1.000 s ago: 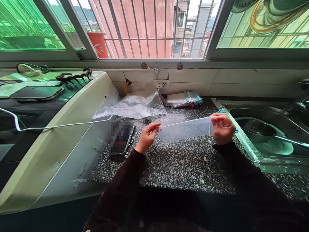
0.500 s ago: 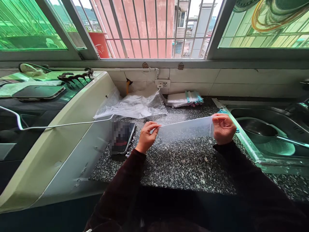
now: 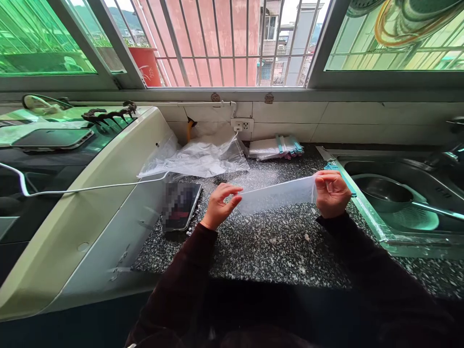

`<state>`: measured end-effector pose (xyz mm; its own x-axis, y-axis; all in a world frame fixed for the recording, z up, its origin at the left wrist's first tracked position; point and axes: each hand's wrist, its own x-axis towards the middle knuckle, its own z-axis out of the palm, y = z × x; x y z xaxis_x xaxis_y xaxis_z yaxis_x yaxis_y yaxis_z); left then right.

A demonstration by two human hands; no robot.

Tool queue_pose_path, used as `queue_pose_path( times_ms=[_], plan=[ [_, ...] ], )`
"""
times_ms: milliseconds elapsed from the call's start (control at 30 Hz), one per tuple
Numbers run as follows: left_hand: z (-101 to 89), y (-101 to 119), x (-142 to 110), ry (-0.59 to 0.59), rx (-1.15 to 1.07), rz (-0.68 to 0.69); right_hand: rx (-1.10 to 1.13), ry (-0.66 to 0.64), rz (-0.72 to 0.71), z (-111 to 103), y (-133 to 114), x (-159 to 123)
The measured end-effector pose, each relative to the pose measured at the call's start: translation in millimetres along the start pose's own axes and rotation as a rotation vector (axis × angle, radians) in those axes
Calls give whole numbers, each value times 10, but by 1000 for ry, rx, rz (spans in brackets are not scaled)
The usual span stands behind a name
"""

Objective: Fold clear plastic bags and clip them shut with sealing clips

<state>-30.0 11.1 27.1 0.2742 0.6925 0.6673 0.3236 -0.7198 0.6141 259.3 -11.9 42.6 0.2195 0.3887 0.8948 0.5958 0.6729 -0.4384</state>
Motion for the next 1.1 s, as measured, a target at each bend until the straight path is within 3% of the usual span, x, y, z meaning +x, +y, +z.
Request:
queue_pose_path(
  times_ms=[300,500,633,1100],
  plan=[
    [135,-20,28,125,344,113,-104,-62,-206,70,-168,-62],
    [438,233,210,-17,322,244,-73,-137,-287,108,-244,-136],
    [573,340,268,-11,290,256,-74,-149,-310,93,-260,-138],
    [470,218,103,61,335,336,60,-306,-254,168,-258,-226]
  ],
)
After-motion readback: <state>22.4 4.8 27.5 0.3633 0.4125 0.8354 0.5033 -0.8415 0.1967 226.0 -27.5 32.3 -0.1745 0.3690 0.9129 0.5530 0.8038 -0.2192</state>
